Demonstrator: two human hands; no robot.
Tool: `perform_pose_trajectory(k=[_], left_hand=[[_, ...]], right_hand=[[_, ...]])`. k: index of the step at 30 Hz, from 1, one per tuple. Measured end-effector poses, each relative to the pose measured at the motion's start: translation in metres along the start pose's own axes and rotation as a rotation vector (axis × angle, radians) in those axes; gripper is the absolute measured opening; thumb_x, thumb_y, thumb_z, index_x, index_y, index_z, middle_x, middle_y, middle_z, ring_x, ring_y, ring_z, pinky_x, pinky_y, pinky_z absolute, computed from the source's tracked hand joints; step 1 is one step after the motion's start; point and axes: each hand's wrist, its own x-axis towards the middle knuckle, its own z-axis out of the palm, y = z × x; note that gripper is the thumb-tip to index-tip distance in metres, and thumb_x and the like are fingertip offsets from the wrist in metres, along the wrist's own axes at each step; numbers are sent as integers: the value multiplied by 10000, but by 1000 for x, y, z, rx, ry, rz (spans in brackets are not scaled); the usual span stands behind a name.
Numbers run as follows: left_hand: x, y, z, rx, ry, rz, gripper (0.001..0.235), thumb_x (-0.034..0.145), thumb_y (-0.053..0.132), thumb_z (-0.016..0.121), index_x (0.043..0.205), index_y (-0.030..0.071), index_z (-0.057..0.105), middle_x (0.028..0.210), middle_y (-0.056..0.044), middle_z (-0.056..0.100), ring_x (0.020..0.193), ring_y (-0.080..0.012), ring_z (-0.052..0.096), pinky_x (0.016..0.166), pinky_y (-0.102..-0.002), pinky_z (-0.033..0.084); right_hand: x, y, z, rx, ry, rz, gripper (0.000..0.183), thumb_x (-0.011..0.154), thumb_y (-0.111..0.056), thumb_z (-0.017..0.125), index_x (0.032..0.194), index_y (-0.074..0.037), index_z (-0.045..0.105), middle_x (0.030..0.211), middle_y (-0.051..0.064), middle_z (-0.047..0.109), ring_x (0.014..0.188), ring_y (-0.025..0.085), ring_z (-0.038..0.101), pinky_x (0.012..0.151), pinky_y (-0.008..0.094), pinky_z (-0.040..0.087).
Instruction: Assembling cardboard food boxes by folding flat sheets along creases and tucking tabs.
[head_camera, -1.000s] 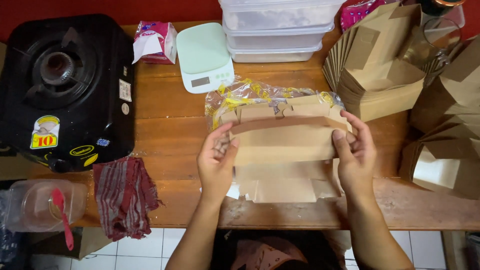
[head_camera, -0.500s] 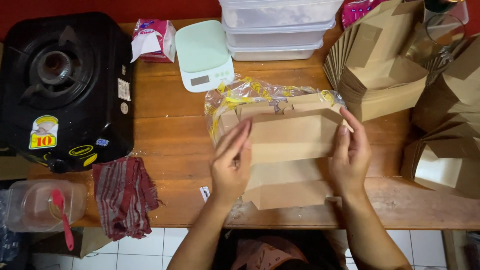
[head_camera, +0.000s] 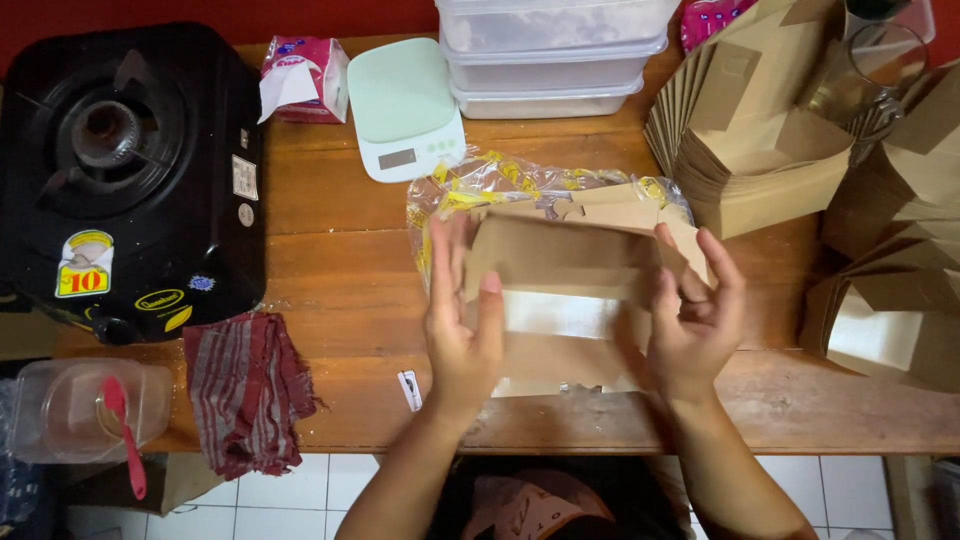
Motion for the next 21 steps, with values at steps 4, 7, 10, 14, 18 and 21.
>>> perform_pose_trajectory(k=[4, 7, 10, 14, 18, 21], left_hand=[[-19, 6, 8, 328, 194, 251, 606, 938, 90, 598, 1429, -136, 324, 1533, -329, 223, 1476, -519, 113, 1128, -585, 344], [-23, 26, 13, 399, -50, 477, 207, 982, 145, 538, 1143, 15, 542, 1060, -165, 578, 946, -316, 626, 885, -422, 572], [-15, 42, 25, 152, -345, 168, 305, 1009, 239, 518, 1114, -37, 597, 1018, -155, 674, 896, -262, 653, 840, -361, 540], [-16, 42, 28, 69, -299, -200, 217, 916, 268, 643, 908, 51, 636, 844, -54, 678, 784, -157, 651, 760, -269, 526], [-17, 40, 28, 193, -222, -178, 170, 887, 214, 686, 911, 46, 669, 862, -55, 701, 798, -161, 656, 759, -270, 516], [-10, 42, 27, 238, -216, 55, 108, 938, 43, 610, 927, -44, 672, 868, -114, 684, 821, -250, 640, 771, -336, 525]], right_hand=[[4, -15, 5, -43, 140, -11, 251, 977, 119, 535, 1223, 143, 492, 1220, 291, 618, 1165, 342, 609, 969, 408, 527], [2, -24, 8, -275, 241, -301, 93, 959, 206, 606, 979, 161, 528, 1082, 321, 652, 942, 307, 690, 852, 326, 502], [-3, -23, 0, -120, -22, -451, 107, 970, 167, 430, 1054, 123, 479, 1147, 407, 575, 963, 502, 686, 836, 495, 616], [-5, -23, -10, -118, -151, -443, 246, 901, 186, 532, 1104, 60, 591, 1091, 306, 647, 1004, 423, 709, 898, 441, 608], [3, -44, -13, 3, -299, -61, 127, 902, 83, 590, 1023, 91, 554, 1120, 321, 639, 1091, 391, 674, 1023, 449, 561], [1, -33, -26, -21, -304, 331, 168, 890, -17, 659, 1044, 21, 606, 1117, 163, 700, 1056, 190, 677, 907, 250, 549]])
